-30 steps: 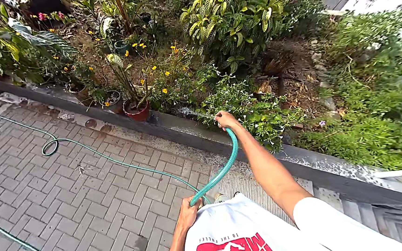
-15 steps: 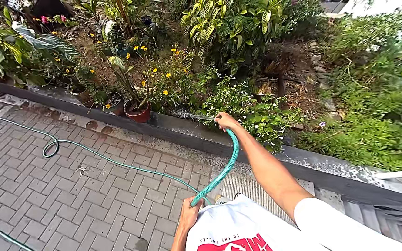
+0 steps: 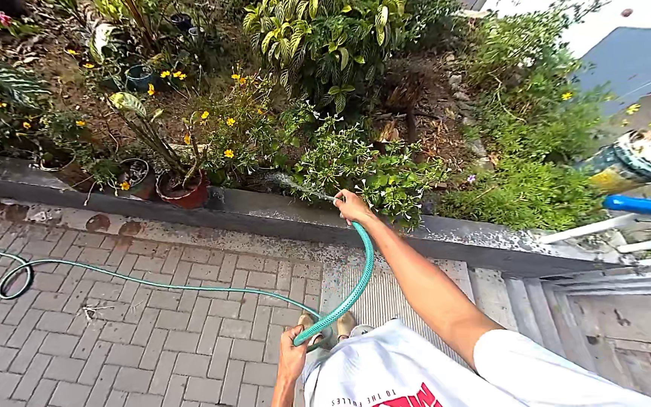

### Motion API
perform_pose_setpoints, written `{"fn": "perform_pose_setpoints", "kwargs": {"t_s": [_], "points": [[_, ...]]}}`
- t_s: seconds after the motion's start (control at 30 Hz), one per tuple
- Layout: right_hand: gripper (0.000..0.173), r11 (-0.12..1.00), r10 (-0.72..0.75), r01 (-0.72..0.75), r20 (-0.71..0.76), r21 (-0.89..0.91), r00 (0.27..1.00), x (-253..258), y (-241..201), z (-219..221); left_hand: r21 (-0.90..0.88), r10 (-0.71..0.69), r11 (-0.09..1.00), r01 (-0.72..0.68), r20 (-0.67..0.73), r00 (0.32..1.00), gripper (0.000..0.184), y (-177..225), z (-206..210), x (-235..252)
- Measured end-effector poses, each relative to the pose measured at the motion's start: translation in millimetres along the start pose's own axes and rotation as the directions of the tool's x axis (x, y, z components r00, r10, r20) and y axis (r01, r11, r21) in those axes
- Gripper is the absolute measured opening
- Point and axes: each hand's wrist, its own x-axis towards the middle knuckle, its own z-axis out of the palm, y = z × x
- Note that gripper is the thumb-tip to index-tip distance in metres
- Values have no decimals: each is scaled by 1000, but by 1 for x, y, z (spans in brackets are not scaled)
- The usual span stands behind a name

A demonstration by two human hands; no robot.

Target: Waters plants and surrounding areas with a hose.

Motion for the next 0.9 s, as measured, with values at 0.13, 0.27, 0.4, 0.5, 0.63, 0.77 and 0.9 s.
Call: {"fn": "perform_pose_setpoints", "kwargs": {"t_s": [0.13, 0.27, 0.4, 0.5, 0.63, 0.77, 0.9], "points": [[36, 995, 44, -42, -19, 93, 999, -5, 63, 2, 98, 5, 995, -10, 51, 999, 24, -7, -2, 8], [37, 961, 162, -157, -2, 227, 987, -40, 139, -44, 199, -32, 980, -14, 228, 973, 22, -7, 26, 23], [36, 904, 316, -263, -112, 338, 942, -90, 238, -97, 290, -111, 957, -3, 377, 920, 22, 1, 90, 27], [37, 848, 448, -331, -224, 414, 866, -134, 319, -148, 353, -160, 936, -10, 450, 879, 16, 11, 154, 20], [36, 812, 521, -346, -318, 469, 792, -176, 428, -210, 435, -147, 888, -150, 577, 803, 12, 4, 244, 6], [35, 795, 538, -331, -336, 509, 773, -213, 519, -267, 459, -170, 863, -210, 656, 735, 17, 11, 346, -15], [34, 774, 546, -311, -333, 551, 769, -243, 588, -322, 493, -185, 825, -276, 697, 693, 22, 26, 426, -30]]}}
